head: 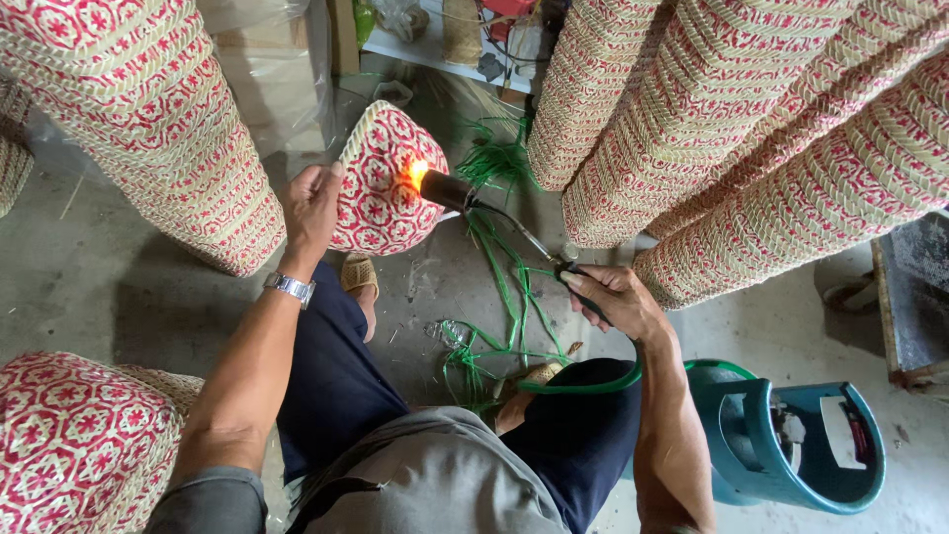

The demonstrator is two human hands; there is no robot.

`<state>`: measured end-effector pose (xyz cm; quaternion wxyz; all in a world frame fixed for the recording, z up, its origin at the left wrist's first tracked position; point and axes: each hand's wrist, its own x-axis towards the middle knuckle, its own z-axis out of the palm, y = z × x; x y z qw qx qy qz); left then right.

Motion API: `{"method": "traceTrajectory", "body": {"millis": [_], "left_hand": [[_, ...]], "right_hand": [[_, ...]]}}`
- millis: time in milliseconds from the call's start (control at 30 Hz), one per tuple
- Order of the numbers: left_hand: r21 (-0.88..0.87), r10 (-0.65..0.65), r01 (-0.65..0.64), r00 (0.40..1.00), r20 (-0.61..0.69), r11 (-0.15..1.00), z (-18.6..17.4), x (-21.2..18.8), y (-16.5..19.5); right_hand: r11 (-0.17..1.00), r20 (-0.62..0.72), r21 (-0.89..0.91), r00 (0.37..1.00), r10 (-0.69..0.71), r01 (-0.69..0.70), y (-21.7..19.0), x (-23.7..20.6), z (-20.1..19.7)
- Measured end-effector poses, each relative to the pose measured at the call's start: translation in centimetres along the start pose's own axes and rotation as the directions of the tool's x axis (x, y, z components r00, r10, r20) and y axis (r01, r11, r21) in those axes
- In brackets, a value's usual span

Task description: The person uses a handheld blowtorch to sear the surface of small woven baskets. They rotate each basket to apply flame to all sides and the interior, then place the finished basket on the floor and pick up the next one.

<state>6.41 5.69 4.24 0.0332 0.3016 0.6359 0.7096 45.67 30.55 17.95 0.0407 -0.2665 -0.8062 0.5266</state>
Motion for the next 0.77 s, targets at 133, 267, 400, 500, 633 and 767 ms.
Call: {"method": "traceTrajectory", "body": {"millis": [133,267,400,500,633,767], "left_hand": [[-0.071,0.002,-0.006,0.999,-0.047,0.997,-0.3,-0.5,-1.4],[-0.223,-0.066,0.05,0.996,-0.065,0.973,-0.6,-0.9,-1.3],[-0.4,-0.174,0.146,0.984,-0.036,0.905,0.2,-1.1,-1.1],[-0.396,-0.125,0.12,0.992,0.014,0.911,0.9,-1.6,-1.1],[-0.339,-0.255,0.239,0.967,-0.002,0.91,2.9,-2.8,-1.9],[-0.255,-0.212,0.199,0.977,-0.022,0.946,4.7,-4.0,-3.6]], "right_hand": [[0.993,-0.058,0.049,0.992,0.111,-0.108,1.5,0.7,-0.7],[0.976,-0.095,0.038,0.971,0.217,-0.215,2.6,1.2,-1.1],[0.989,-0.096,0.024,0.985,0.146,-0.145,2.1,0.9,-0.9],[0.997,-0.062,-0.014,0.995,0.081,-0.082,0.4,1.0,-1.0],[0.987,-0.077,-0.149,0.996,0.047,-0.058,-2.0,1.7,0.0],[0.98,-0.021,-0.196,1.0,-0.022,0.017,-3.6,1.4,1.8]]}}
